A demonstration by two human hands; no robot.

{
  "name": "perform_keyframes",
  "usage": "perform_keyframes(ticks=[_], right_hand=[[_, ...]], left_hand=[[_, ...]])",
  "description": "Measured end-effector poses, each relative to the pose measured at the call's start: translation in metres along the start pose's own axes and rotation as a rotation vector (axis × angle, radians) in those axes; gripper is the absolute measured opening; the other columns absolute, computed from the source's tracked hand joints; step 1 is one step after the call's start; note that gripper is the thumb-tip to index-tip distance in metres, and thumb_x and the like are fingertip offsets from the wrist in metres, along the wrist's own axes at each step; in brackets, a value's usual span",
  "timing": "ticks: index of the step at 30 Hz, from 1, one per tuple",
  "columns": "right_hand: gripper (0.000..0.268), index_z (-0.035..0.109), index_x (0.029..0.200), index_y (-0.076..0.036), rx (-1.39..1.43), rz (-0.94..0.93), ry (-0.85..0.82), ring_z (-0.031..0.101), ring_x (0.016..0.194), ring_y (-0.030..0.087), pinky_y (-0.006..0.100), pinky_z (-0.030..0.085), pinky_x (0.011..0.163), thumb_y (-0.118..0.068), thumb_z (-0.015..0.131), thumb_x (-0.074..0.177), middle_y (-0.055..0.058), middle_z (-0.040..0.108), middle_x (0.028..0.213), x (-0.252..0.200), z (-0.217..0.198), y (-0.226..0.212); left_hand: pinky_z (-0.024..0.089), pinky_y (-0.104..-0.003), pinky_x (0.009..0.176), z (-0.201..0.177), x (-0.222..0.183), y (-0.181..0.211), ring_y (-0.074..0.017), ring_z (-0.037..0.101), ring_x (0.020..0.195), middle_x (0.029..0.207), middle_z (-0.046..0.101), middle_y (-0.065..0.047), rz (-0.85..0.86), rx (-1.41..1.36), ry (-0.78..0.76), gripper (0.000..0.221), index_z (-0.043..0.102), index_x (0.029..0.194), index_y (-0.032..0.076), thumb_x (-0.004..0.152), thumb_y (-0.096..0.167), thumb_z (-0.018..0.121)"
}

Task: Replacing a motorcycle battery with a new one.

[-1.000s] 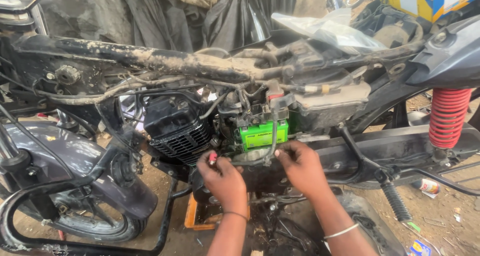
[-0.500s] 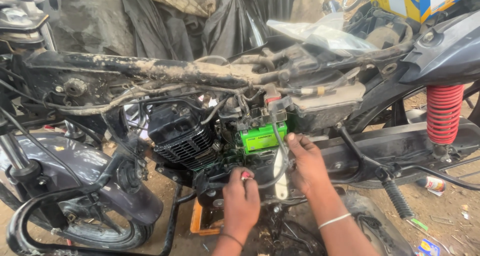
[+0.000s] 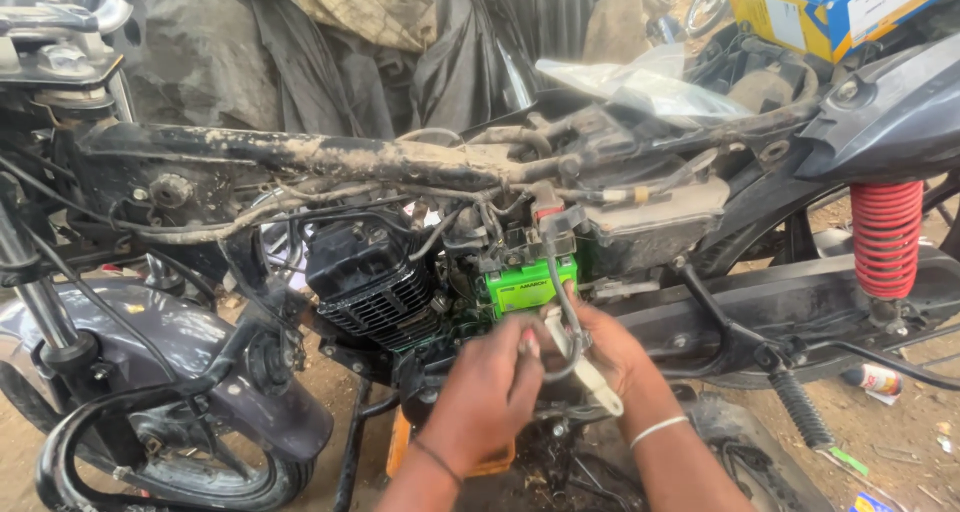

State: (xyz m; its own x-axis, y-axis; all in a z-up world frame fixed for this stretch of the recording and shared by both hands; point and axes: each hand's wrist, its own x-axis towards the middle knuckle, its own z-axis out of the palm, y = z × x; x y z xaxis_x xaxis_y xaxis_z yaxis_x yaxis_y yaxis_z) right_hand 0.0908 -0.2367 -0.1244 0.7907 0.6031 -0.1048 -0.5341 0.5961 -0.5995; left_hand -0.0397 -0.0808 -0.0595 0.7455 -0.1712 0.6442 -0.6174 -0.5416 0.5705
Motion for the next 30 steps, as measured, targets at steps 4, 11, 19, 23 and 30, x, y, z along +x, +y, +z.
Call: perform_keyframes(ticks=[4, 11, 19, 23, 30], right_hand=[[0.039, 0.072, 0.094, -0.008, -0.092, 0.083, 0.137, 0.073, 0.063, 0.017, 0.033, 0.059, 0.053, -0.043, 0.057, 0.087, 0.006, 0.076, 0.080, 0.005, -0.008, 0.013], [0.030, 0.071, 0.102, -0.011, -0.007, -0.091, 0.194, 0.061, 0.060, 0.010, 0.024, 0.047, 0.048, -0.037, 0.057, 0.098, 0.001, 0.070, 0.077, 0.014, -0.020, 0.018], [0.047, 0.077, 0.104, 0.002, -1.141, -0.276, 0.530, 0.051, 0.061, 0.010, 0.029, 0.044, 0.052, -0.043, 0.067, 0.099, 0.013, 0.070, 0.080, -0.051, -0.016, -0.024], [0.052, 0.077, 0.110, 0.004, -0.981, -0.066, 0.271, 0.053, 0.056, 0.007, 0.022, 0.041, 0.049, -0.044, 0.063, 0.093, 0.014, 0.079, 0.080, -0.077, -0.017, -0.040], [0.052, 0.070, 0.124, 0.000, -0.475, -0.274, -0.032, 0.046, 0.047, 0.005, 0.020, 0.036, 0.040, -0.037, 0.070, 0.088, 0.013, 0.077, 0.086, -0.084, -0.003, -0.040]], left_hand=[[0.058, -0.029, 0.071, -0.004, 0.035, -0.003, -0.0168, 0.074, 0.078, 0.090, 0.079, -0.010, -0.224, -0.220, -0.075, 0.027, 0.062, 0.121, 0.003, 0.101, 0.020, 0.054], [0.044, -0.038, 0.114, 0.032, 0.018, -0.029, -0.0214, 0.057, 0.133, 0.141, 0.060, -0.011, -0.211, -0.511, -0.029, 0.063, 0.051, 0.143, 0.014, 0.093, 0.053, 0.057], [0.051, -0.043, 0.109, 0.048, -0.013, -0.033, -0.0332, 0.057, 0.128, 0.135, 0.050, -0.019, -0.026, -0.138, 0.017, 0.094, 0.048, 0.137, 0.008, 0.067, 0.056, 0.089], [0.048, -0.052, 0.102, 0.054, -0.031, -0.043, -0.0416, 0.053, 0.124, 0.128, 0.050, -0.025, 0.014, 0.039, 0.150, 0.088, 0.046, 0.135, 0.000, 0.071, 0.041, 0.090], [0.060, -0.046, 0.088, 0.090, -0.063, -0.025, -0.0407, 0.073, 0.108, 0.125, 0.065, -0.026, -0.108, 0.141, 0.380, 0.040, 0.060, 0.134, -0.003, 0.098, 0.013, 0.066]])
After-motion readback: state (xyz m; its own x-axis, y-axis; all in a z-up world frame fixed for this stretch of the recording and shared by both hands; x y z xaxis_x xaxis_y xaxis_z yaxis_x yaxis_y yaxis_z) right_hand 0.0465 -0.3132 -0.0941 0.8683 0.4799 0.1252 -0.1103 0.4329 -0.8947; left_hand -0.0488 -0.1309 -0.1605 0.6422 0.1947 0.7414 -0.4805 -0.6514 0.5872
